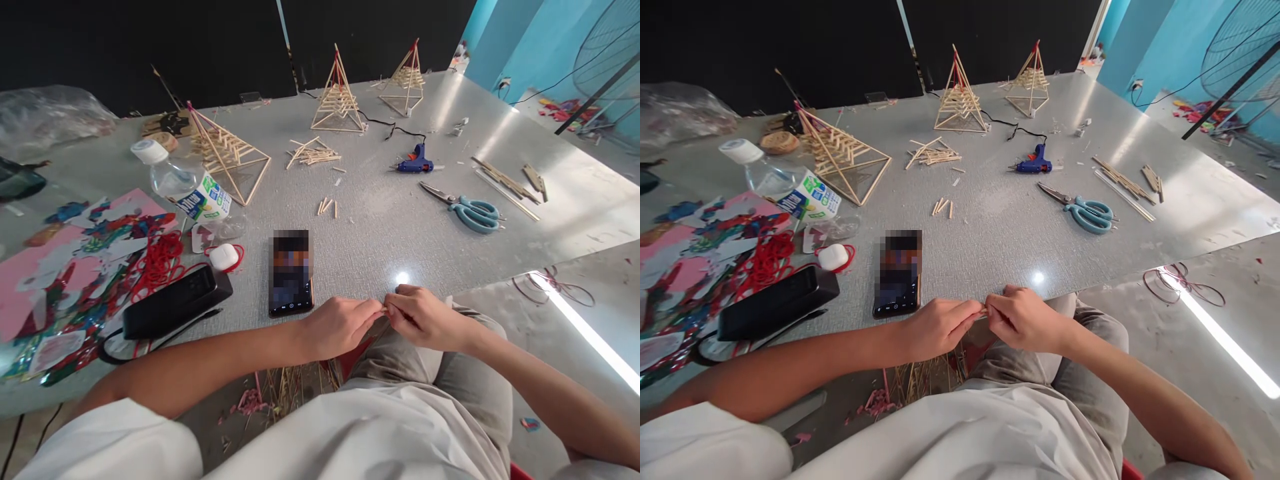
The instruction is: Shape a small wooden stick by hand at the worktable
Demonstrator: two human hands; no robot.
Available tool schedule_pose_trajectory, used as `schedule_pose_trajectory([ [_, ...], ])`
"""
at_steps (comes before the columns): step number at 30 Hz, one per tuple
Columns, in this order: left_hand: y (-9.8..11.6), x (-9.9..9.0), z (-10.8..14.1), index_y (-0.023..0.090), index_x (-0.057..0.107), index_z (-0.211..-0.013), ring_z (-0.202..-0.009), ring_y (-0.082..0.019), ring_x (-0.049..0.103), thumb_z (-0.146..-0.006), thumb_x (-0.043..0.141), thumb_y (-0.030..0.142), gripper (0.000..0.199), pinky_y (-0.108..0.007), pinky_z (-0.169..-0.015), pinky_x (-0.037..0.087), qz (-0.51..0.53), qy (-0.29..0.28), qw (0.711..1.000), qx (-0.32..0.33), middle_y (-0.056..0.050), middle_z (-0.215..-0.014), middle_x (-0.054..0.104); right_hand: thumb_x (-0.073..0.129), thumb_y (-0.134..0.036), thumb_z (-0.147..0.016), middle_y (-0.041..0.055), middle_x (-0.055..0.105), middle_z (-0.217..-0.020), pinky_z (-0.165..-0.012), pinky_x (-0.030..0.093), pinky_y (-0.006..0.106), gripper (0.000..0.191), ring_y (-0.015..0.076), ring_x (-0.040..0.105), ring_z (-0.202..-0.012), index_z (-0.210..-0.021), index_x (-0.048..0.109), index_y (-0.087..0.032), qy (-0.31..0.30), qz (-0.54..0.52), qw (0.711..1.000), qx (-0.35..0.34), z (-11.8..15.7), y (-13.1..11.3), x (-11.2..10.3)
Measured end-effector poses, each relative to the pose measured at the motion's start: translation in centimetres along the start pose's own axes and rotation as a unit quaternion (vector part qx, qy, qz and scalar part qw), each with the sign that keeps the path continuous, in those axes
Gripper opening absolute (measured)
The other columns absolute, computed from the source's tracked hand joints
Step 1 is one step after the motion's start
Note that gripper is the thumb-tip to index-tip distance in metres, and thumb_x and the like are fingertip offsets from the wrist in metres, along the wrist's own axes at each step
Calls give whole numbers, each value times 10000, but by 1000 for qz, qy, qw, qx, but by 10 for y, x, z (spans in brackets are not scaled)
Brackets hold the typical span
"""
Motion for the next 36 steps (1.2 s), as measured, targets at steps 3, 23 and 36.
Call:
schedule_pose_trajectory([
  [3, 4, -5, 0, 160, 590, -1054, -617, -128, 662, -1168, 332, 260, 299, -241, -587, 485, 2, 32, 999, 35, -7, -742, 699, 381, -297, -1059, -47, 397, -614, -582, 286, 275, 322, 111, 319, -582, -743, 362, -238, 2, -144, 987, 75, 3, -5, 6],
  [23, 10, -23, 5, 193, 572, -1060, -556, -86, 631, -1168, 345, 272, 264, -199, -567, 462, 7, 121, 993, 9, 36, -724, 694, 631, -430, -1026, -108, 280, -462, -542, 263, 251, 411, 90, 208, -492, -701, 492, -221, 306, -749, 571, 138, -16, -70, 69],
  [36, 5, -17, 6, 191, 547, -1019, -498, -92, 535, -1167, 333, 288, 278, -222, -525, 387, 34, 92, 995, -17, 63, -658, 588, 456, -491, -1107, -45, 512, -665, -622, 328, 284, 337, 121, 426, -600, -912, 526, -225, 203, -206, 942, 173, 10, -30, 22],
])
Point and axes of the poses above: each hand's wrist, its own z-axis away from the middle knuckle, its own x-axis out of the palm, y = z × x, the point moved 4 cm from there along -z, towards the middle knuckle
